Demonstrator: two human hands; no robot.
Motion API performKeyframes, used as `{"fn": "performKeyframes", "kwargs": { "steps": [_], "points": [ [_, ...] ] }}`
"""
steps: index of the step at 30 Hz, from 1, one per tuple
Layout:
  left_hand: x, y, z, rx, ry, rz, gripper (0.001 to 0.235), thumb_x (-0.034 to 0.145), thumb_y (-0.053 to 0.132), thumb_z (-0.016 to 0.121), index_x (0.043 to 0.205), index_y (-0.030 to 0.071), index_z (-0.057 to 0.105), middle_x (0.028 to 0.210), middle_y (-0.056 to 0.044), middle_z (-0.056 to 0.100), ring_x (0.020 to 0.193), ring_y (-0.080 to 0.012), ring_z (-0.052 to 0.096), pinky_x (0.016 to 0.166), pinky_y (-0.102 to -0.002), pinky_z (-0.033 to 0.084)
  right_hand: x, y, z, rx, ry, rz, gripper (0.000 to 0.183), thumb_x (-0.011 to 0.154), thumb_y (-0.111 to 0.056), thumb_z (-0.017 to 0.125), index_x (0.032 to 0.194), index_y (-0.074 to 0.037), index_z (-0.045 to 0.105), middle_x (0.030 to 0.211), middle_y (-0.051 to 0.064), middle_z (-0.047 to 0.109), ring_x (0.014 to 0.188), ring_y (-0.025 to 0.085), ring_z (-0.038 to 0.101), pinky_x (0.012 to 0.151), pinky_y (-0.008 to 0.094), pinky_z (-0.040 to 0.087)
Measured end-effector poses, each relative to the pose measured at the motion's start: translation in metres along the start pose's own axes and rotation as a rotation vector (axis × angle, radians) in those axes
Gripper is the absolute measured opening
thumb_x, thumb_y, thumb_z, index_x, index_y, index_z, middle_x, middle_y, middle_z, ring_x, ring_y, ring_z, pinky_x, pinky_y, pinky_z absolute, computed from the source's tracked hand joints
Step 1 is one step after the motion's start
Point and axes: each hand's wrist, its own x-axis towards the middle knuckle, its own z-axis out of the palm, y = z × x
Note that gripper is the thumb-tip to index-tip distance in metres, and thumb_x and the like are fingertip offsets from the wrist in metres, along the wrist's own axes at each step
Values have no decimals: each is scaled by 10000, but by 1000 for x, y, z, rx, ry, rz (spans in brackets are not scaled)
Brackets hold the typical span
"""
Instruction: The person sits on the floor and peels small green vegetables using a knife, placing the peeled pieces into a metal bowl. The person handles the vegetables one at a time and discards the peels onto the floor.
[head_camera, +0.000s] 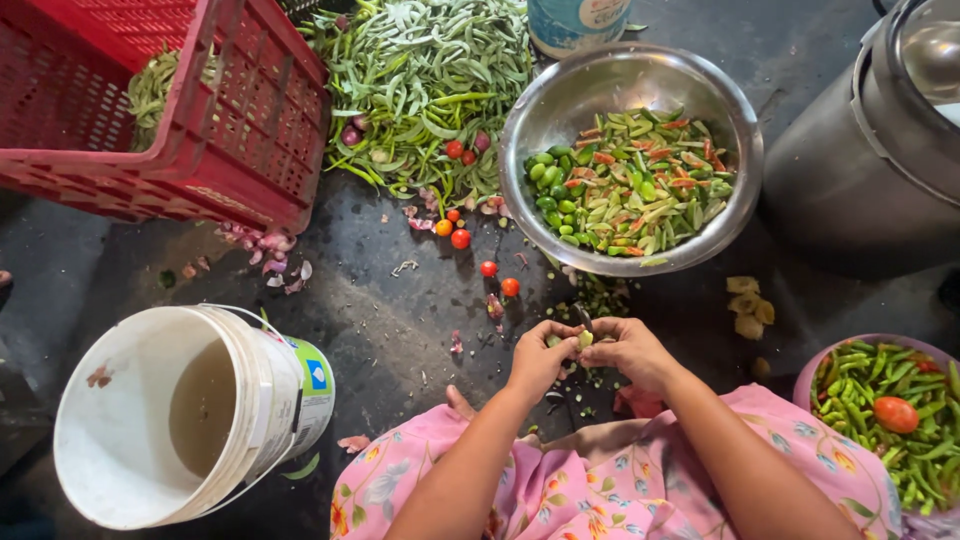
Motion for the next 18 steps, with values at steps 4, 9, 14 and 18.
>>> {"fn": "performKeyframes", "kwargs": {
  "steps": [4, 9, 14, 18],
  "points": [
    [-2, 3, 3, 122, 62, 40, 147, 905, 103, 715, 1030, 26, 712, 748, -28, 693, 551, -79, 601, 445, -223, 465, 8, 5, -5, -87, 52, -109, 218, 862, -32, 770, 1062, 35, 717, 941, 119, 761, 833, 158, 731, 776, 305, 596],
    [4, 2, 0, 147, 100, 73, 107, 890, 103, 740, 971, 34, 730, 719, -14, 680, 571, -90, 563, 491, -245, 453, 13, 13, -11, -61, 14, -89, 199, 829, -48, 746, 1023, -17, 711, 905, 53, 760, 814, 136, 742, 764, 299, 630],
    [1, -2, 2, 359, 151, 283, 126, 836, 48, 713, 959, 40, 741, 750, -7, 695, 658, -67, 619, 611, -248, 515, 11, 20, -8, -184, 26, -95, 178, 837, -17, 768, 1005, 24, 731, 862, 64, 758, 781, 137, 710, 721, 267, 590],
    [-2, 4, 3, 268, 36, 193, 182, 880, 59, 659, 1019, 45, 776, 794, 21, 726, 621, -44, 611, 560, -231, 504, 4, 15, 0, -303, 155, -116, 193, 801, 5, 805, 980, 30, 735, 850, 84, 770, 765, 131, 718, 704, 260, 591]
  ]
}}
